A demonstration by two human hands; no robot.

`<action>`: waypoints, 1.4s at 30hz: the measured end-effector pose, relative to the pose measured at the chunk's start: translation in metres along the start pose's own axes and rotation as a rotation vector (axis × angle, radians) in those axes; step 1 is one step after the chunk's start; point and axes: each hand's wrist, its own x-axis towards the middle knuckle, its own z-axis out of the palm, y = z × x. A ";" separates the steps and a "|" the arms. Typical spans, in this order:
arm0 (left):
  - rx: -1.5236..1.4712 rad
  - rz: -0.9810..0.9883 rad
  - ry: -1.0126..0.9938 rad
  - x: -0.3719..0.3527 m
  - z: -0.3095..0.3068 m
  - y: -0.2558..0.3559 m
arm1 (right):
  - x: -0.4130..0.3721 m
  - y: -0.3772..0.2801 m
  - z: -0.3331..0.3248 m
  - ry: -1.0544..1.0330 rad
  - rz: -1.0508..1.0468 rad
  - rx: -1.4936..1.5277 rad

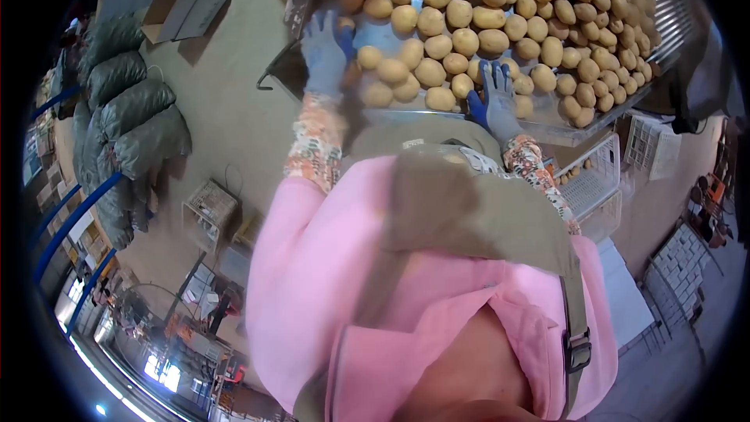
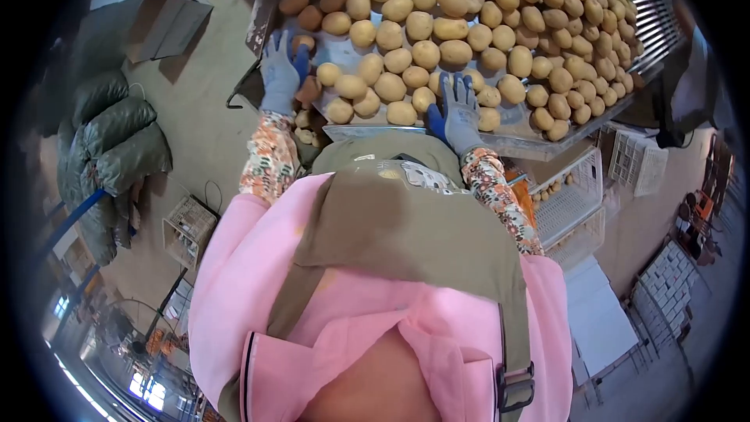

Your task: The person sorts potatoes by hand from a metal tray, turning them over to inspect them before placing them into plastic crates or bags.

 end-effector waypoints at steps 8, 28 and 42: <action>-0.242 -0.081 -0.314 0.019 0.016 -0.005 | 0.002 -0.007 -0.006 -0.057 0.070 -0.014; -1.454 -0.675 -0.792 -0.035 -0.075 0.158 | 0.013 -0.070 -0.095 -0.302 -0.067 1.010; -1.815 -0.722 -0.818 -0.041 -0.102 0.177 | -0.012 -0.091 -0.114 -0.248 0.019 1.342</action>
